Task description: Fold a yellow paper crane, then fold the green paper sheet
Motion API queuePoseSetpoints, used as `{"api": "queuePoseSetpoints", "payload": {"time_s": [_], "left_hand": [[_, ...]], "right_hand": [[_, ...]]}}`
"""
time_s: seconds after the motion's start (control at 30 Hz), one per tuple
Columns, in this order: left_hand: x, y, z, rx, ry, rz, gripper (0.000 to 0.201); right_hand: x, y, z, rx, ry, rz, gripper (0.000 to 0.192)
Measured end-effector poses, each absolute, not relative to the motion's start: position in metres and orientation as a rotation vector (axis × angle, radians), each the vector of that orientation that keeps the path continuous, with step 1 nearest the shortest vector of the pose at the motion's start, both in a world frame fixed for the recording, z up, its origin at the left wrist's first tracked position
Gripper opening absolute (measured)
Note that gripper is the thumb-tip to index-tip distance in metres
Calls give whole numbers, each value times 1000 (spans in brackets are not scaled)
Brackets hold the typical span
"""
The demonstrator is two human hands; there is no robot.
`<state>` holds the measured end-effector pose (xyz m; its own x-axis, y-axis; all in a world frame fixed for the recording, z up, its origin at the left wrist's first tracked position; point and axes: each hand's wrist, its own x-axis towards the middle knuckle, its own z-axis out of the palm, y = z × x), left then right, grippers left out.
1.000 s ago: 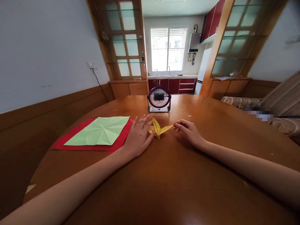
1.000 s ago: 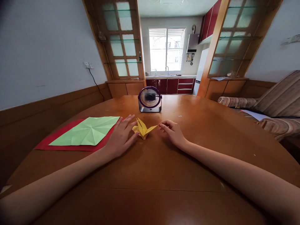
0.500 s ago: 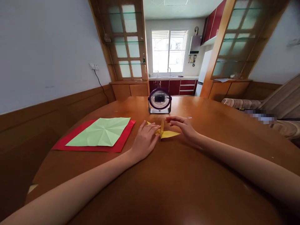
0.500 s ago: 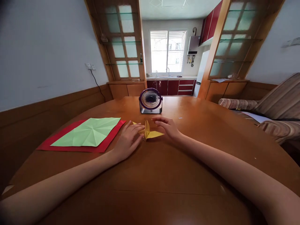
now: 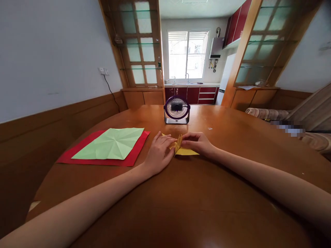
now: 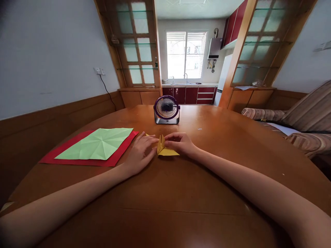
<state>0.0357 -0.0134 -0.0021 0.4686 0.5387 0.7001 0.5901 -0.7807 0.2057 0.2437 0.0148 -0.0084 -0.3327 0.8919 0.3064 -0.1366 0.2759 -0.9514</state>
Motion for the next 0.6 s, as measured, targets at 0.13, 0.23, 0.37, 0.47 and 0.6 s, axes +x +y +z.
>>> {"api": "queuePoseSetpoints", "payload": {"time_s": [0.13, 0.23, 0.37, 0.47, 0.6], "left_hand": [[34, -16, 2, -2651, -1022, -1253, 23], [33, -19, 5, -2647, -1074, -1306, 25], [32, -19, 6, -2624, -1253, -1411, 21], [33, -18, 6, -2660, -1348, -1491, 16], [34, -17, 6, -2715, -1430, -1538, 11]], "right_hand": [[243, 12, -10, -670, -1558, 1233, 17], [245, 8, -7, -699, -1642, 1071, 12], [245, 3, -7, -747, -1622, 951, 13], [244, 1, -9, -793, -1602, 914, 16], [243, 2, -11, -821, -1598, 906, 19]]}}
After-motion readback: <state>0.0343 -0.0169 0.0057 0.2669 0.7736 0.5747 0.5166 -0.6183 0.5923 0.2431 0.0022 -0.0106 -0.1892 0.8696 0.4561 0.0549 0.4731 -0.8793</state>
